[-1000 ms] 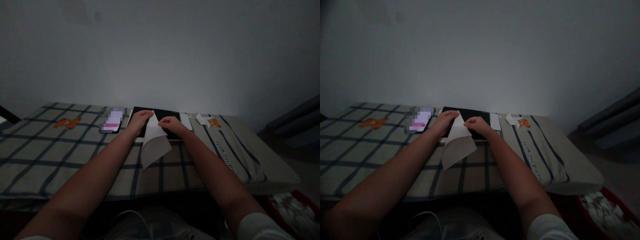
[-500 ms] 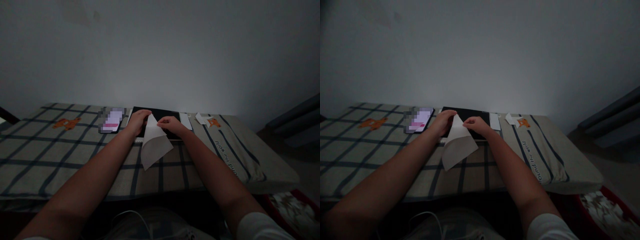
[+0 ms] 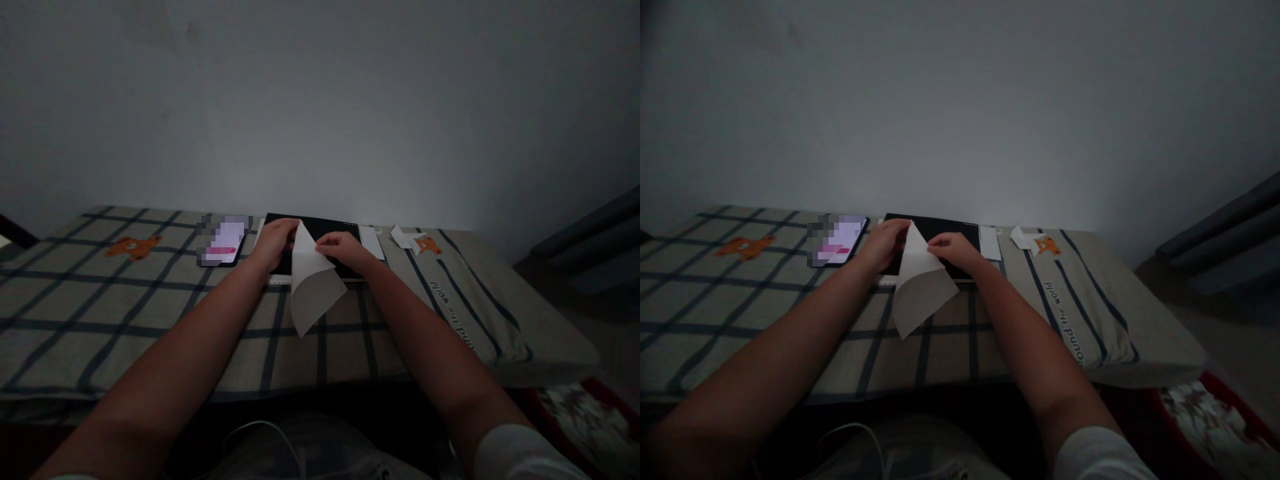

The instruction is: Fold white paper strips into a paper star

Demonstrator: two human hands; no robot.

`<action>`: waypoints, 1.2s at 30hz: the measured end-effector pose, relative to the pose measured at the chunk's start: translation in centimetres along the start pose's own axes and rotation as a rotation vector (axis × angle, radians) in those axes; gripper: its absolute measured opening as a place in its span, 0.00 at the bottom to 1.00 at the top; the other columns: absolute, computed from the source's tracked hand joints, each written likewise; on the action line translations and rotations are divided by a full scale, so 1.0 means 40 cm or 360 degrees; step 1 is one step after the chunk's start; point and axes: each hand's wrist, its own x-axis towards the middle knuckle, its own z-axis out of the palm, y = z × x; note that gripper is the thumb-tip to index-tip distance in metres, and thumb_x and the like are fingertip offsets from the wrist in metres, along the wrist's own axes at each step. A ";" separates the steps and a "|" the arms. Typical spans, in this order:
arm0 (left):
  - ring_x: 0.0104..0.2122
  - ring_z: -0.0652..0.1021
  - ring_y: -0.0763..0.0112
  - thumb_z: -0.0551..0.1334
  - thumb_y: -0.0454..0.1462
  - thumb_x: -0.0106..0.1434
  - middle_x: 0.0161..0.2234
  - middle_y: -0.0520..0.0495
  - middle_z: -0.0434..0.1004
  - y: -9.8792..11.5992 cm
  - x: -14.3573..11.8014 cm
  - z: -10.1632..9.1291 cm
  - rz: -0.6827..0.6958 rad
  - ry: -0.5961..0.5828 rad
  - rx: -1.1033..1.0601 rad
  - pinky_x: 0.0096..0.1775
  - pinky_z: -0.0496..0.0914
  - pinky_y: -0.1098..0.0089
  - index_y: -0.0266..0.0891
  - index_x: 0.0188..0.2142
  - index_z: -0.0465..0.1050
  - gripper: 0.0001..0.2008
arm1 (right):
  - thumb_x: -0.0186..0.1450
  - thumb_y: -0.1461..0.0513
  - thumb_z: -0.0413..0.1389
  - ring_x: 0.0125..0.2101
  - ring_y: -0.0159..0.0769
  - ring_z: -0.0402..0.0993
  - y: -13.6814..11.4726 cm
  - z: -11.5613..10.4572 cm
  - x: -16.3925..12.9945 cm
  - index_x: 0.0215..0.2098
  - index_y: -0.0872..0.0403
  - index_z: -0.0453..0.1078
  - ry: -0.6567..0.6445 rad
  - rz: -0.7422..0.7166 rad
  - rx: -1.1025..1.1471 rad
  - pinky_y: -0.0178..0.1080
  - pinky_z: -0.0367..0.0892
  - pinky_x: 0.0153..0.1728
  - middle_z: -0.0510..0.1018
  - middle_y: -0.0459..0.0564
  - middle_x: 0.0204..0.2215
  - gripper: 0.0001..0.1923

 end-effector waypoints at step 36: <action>0.23 0.70 0.73 0.68 0.43 0.48 0.25 0.49 0.72 -0.017 0.003 -0.017 -0.0071 -0.0085 0.0203 0.25 0.61 0.73 0.36 0.27 0.73 0.13 | 0.56 0.57 0.57 0.23 0.28 0.64 -0.020 -0.051 -0.007 0.31 0.59 0.76 0.0054 0.0050 -0.0173 0.34 0.59 0.26 0.74 0.47 0.22 0.12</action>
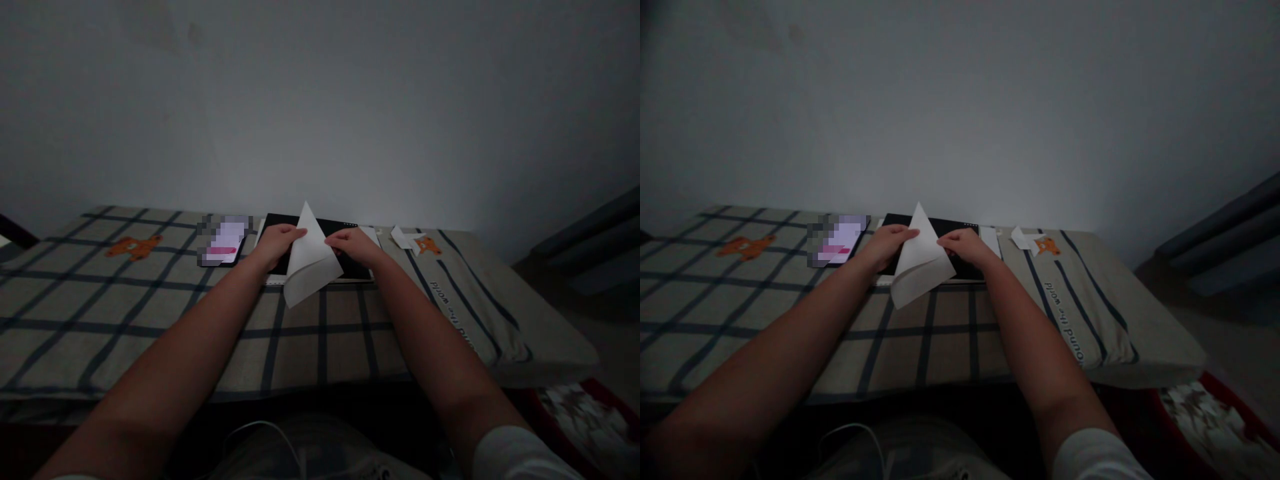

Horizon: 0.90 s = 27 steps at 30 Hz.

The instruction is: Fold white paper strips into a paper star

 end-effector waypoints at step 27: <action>0.23 0.70 0.75 0.68 0.43 0.49 0.25 0.49 0.73 -0.007 0.009 -0.013 -0.0036 -0.0170 -0.0068 0.26 0.62 0.73 0.36 0.28 0.73 0.12 | 0.51 0.60 0.62 0.23 0.27 0.65 0.016 -0.004 0.004 0.29 0.58 0.75 -0.0027 0.0078 0.0168 0.34 0.60 0.27 0.74 0.46 0.22 0.10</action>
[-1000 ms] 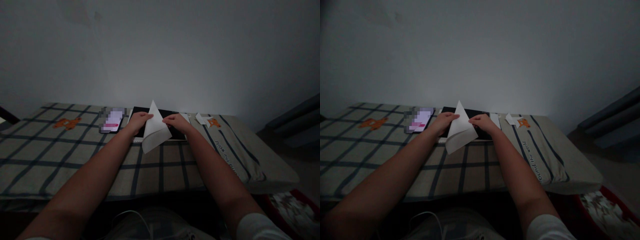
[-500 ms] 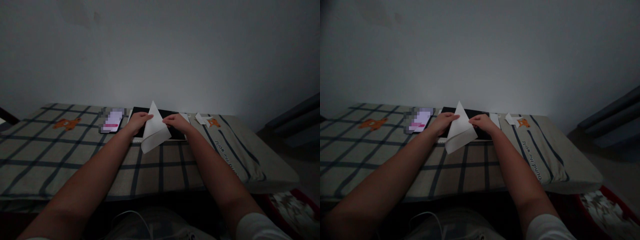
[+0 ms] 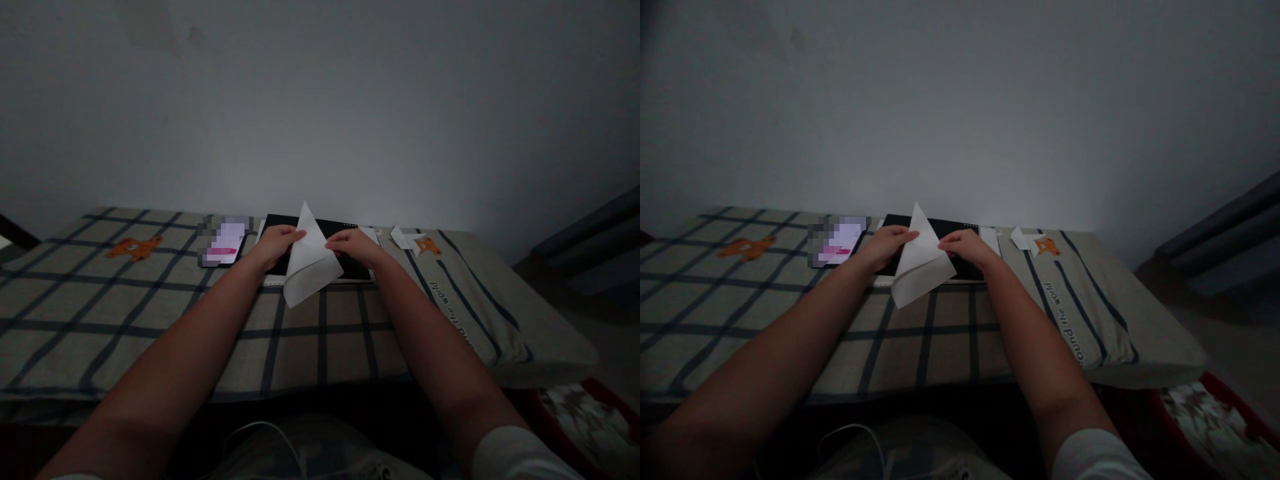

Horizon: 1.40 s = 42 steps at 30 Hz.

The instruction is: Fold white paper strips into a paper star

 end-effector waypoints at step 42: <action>0.30 0.75 0.71 0.68 0.46 0.49 0.35 0.44 0.78 0.009 -0.001 0.004 0.0031 0.0092 -0.0235 0.32 0.69 0.71 0.35 0.34 0.76 0.18 | 0.53 0.60 0.61 0.24 0.28 0.67 0.004 0.003 -0.002 0.30 0.57 0.75 -0.0077 0.0054 0.0020 0.34 0.63 0.28 0.76 0.48 0.24 0.09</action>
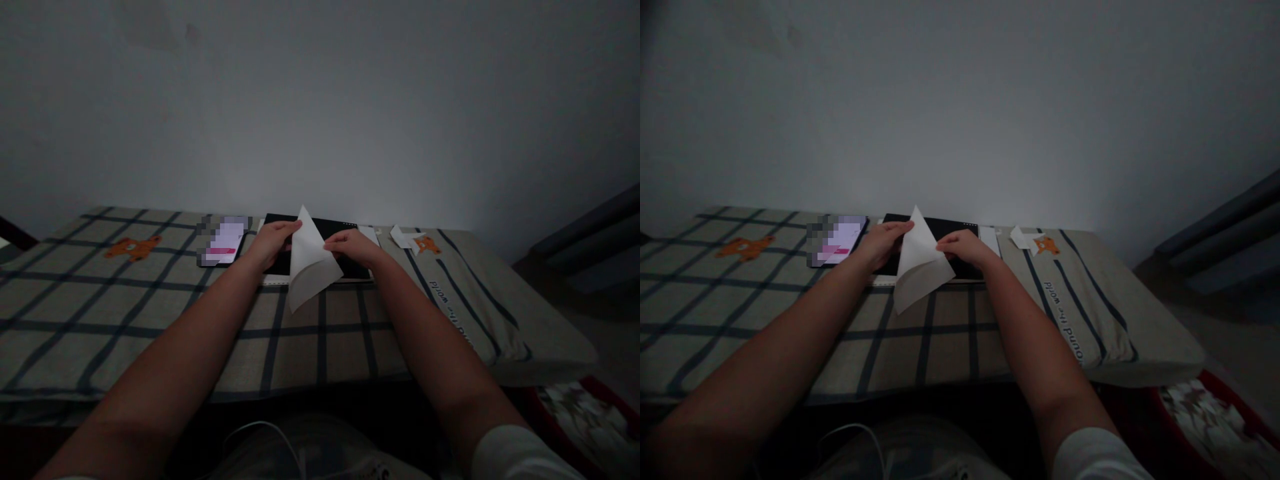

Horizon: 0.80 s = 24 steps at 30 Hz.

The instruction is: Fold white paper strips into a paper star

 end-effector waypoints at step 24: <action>0.28 0.74 0.71 0.68 0.39 0.50 0.28 0.44 0.76 -0.003 0.003 -0.016 -0.0173 -0.0200 0.0233 0.32 0.68 0.70 0.37 0.26 0.76 0.07 | 0.52 0.60 0.62 0.28 0.30 0.69 -0.006 -0.008 0.006 0.33 0.59 0.76 0.0384 0.0059 0.0134 0.36 0.65 0.34 0.78 0.52 0.31 0.12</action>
